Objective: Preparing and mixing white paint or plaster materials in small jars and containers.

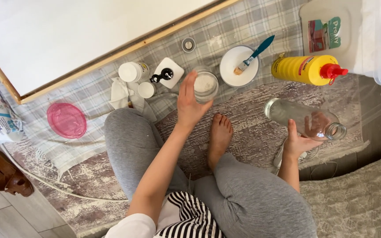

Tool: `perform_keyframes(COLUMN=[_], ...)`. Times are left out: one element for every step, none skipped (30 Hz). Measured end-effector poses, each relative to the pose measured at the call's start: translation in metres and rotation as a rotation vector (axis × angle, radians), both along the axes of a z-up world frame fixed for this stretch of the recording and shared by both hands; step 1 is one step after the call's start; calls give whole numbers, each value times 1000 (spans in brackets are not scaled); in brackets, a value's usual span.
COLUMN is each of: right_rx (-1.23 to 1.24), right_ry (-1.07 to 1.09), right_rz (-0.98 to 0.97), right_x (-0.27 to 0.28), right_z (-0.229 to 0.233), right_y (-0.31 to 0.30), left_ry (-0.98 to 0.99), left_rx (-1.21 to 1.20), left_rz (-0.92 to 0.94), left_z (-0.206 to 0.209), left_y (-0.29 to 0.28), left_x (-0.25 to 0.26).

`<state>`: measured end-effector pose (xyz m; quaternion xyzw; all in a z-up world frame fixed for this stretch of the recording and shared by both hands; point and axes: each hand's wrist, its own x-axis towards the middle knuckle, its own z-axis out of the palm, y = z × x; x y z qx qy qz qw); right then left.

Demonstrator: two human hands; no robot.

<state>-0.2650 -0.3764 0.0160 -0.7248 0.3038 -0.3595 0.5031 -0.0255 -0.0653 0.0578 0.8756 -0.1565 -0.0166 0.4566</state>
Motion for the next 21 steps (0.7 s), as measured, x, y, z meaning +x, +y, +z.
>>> perform_keyframes(right_rx=[0, 0, 4, 7, 5, -1, -7, -5, -10, -18, -20, -22, -25, -22, -25, -27, -24, -37, -50, -50, -77], right_ry=[3, 3, 11, 9, 1, -3, -7, 2, 4, -7, -11, -1, 10, 15, 6, -1, 7, -8, -23, -31, -31], right_rz=[-6, -7, -8, -5, -3, 5, 12, 11, 11, 12, 13, 7, 1, 3, -6, -15, -11, -15, -19, -16, -14], right_x=[-1, -5, -8, -6, -2, -3, -5, -10, -15, -14, -14, -10, -6, -6, -7, -8, -14, -14, -14, -11, -8], right_z=[2, 1, 2, 0, -4, -7, -10, -10, -9, -10, -8, -8, -8, -8, -8, -8, -8, -9, -11, -17, -25], right_y=[2, 1, 1, -1, -4, -4, -5, -4, -2, -3, -3, -4, -5, -5, -5, -5, -6, -8, -10, -14, -18], left_ry=[4, 4, 5, -2, -11, -9, -8, 0, 10, 7, 3, 6, 8, 14, 15, 18, 26, 15, 4, -3, -12], left_rx=[-1, -2, 6, 12, 11, 15, 18, 20, 26, 29, 27, 26, 25, 27, 22, 19, 21, 27, 33, 32, 32], left_rz=[6, 5, 3, 4, 6, 3, -1, -2, 0, 5, 6, 0, -5, -3, -1, 3, 6, 8, 9, 13, 12], left_z=[2, 0, 0, -2, -3, -3, -4, -2, 0, 1, 2, 3, 3, 3, 2, 1, 2, 2, 3, 1, -1], left_y=[0, 1, 1, 1, -1, 0, 0, 1, 2, 1, 1, 0, 0, 0, 1, 1, 3, 4, 4, 3, 2], left_x=[-1, -3, -5, -2, 2, 2, 1, -2, -5, -1, -2, 1, 4, 4, 4, 3, -1, 1, 2, 7, 11])
